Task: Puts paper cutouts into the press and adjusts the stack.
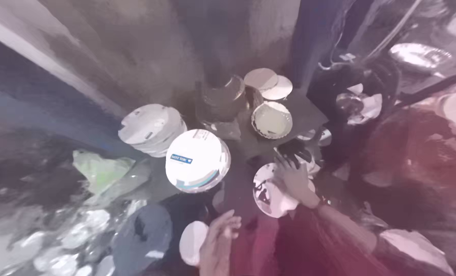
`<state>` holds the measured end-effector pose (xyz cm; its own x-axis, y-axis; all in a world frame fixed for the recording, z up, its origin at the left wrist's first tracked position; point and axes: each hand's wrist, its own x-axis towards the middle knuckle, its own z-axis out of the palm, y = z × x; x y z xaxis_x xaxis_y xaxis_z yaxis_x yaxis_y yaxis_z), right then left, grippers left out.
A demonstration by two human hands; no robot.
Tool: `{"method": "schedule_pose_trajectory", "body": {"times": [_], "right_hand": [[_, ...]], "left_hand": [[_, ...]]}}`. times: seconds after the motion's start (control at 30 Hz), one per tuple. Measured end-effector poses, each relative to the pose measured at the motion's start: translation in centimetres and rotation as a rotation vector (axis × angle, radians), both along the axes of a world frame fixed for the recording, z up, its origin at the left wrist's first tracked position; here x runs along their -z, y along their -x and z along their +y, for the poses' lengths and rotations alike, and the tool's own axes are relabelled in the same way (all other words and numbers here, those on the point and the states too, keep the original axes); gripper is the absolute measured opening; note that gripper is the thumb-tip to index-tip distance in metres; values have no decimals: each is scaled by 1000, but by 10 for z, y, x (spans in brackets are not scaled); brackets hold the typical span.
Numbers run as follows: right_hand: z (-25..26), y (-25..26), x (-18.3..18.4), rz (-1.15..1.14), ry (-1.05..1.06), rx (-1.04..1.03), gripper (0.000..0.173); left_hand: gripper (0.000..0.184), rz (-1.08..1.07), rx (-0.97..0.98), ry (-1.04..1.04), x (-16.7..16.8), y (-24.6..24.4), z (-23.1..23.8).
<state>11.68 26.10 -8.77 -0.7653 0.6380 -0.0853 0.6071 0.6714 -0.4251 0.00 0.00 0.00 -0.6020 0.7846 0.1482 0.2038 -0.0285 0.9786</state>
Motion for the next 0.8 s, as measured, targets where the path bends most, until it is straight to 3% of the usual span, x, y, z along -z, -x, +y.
{"method": "schedule_pose_trajectory", "body": {"times": [0.07, 0.13, 0.2, 0.3, 0.33, 0.43, 0.5, 0.57, 0.63, 0.67, 0.73, 0.77, 0.8], "right_hand": [[0, -1, 7, 268, -212, 9, 32], [2, -2, 0, 490, -303, 41, 17], [-3, -4, -11, 504, -258, 112, 18], [-3, -6, -6, 190, -163, 178, 58], [1, -7, 3, 173, -156, 190, 57], [-2, -13, 1, 465, -196, 163, 24], [-22, -19, -15, 720, 21, 92, 15], [-34, -21, -19, 817, 254, -37, 19], [-31, -16, -11, 666, 77, -15, 27], [-23, -14, -5, 488, -63, 12, 34], [-2, -10, 11, 227, -116, 28, 57], [3, -9, 16, 228, -134, 49, 55], [5, -9, 15, 316, -189, 62, 42]], "left_hand": [[36, 0, 35, 72, 25, 4, 4], [39, 30, 19, 115, 44, 9, 12], [49, 113, -8, 179, 55, 13, 25], [57, 149, 21, 256, 62, 14, 43], [58, 147, 24, 273, 63, 13, 49], [73, 128, -18, 303, 62, 11, 60], [85, 109, -48, 257, 65, 8, 61], [71, 26, -76, 168, 69, 6, 60], [46, -74, -164, 172, 67, 6, 57], [40, -77, -213, 220, 65, 8, 52], [36, -60, -333, 292, 66, 13, 39], [34, -72, -379, 276, 66, 15, 33], [32, -107, -431, 222, 67, 17, 30]]}}
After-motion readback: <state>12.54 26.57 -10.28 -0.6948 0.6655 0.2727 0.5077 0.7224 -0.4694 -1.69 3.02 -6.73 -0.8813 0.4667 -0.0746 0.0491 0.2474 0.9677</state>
